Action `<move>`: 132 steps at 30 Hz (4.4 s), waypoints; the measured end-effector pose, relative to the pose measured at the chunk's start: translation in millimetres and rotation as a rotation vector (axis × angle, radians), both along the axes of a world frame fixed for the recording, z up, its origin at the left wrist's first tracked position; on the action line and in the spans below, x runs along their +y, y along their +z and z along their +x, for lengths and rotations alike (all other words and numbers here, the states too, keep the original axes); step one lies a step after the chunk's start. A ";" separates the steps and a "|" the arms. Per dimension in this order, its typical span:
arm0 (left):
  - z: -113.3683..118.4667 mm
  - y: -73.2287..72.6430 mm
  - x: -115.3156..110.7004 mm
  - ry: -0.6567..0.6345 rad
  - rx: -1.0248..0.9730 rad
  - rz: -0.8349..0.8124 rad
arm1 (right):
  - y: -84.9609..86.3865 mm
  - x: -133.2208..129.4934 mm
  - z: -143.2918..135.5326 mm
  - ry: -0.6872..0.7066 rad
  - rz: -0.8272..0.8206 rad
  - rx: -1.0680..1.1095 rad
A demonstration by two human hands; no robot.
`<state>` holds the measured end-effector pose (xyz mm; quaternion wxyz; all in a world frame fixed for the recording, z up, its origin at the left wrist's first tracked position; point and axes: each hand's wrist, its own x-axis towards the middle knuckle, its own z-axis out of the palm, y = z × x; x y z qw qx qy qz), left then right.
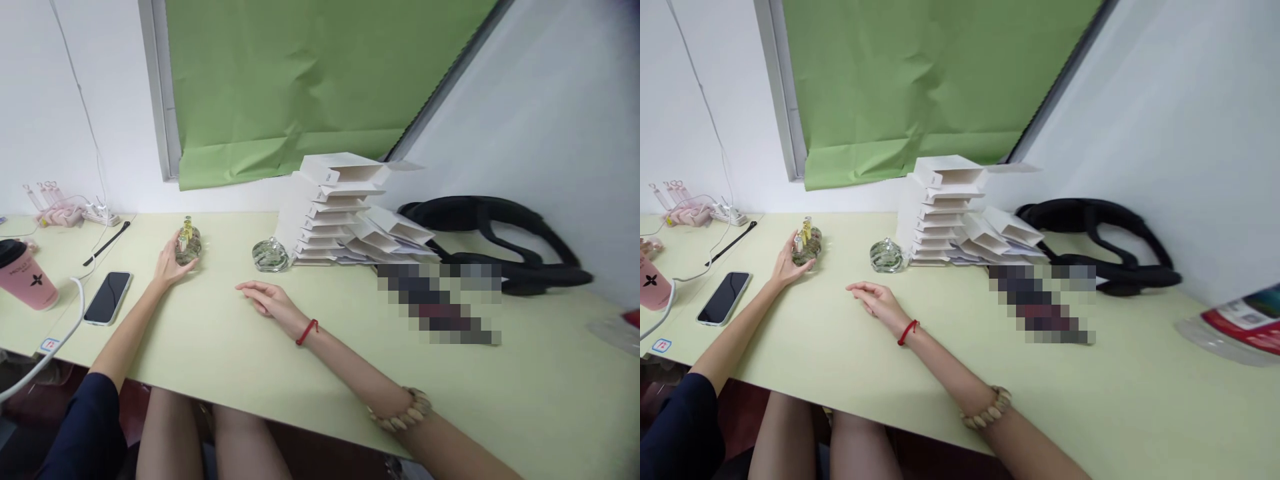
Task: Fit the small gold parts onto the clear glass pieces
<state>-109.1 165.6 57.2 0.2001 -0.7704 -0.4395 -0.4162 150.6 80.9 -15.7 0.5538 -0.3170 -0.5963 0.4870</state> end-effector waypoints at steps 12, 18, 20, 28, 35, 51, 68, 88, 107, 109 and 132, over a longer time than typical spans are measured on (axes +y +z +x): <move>4.9 -0.6 -3.1 0.100 0.000 -0.049 | 1.0 2.7 2.8 0.006 0.015 -0.030; 1.8 2.8 -5.4 0.124 -0.024 -0.076 | -9.1 17.3 5.5 -0.090 0.116 -0.076; -0.2 2.8 -5.1 0.120 -0.021 -0.030 | -12.3 25.4 8.5 -0.240 0.252 -0.104; -0.1 0.0 -14.2 0.034 -0.049 0.289 | -12.8 49.3 46.9 -0.709 0.472 -0.202; 36.4 -4.7 -51.4 -0.136 0.382 0.606 | -12.5 54.8 54.8 -0.583 0.273 -0.028; 64.3 -29.0 -55.1 -0.216 0.611 0.075 | -4.3 45.8 49.1 -0.547 0.157 0.011; 69.2 -33.6 -58.2 -0.189 0.608 0.011 | -10.7 41.5 41.1 -0.267 0.269 -0.227; 66.0 -34.0 -56.0 -0.107 0.495 -0.102 | -12.3 55.5 53.3 -0.523 0.274 -0.152; 61.2 -29.0 -51.2 -0.240 0.363 -0.004 | 7.1 94.1 40.3 -0.743 0.449 -0.359; 60.5 -28.3 -50.6 -0.238 0.358 -0.004 | 9.7 97.5 34.6 -0.716 0.496 -0.395; 63.5 -28.1 -56.3 -0.209 0.496 0.021 | 7.4 80.9 59.9 -0.760 0.416 -0.682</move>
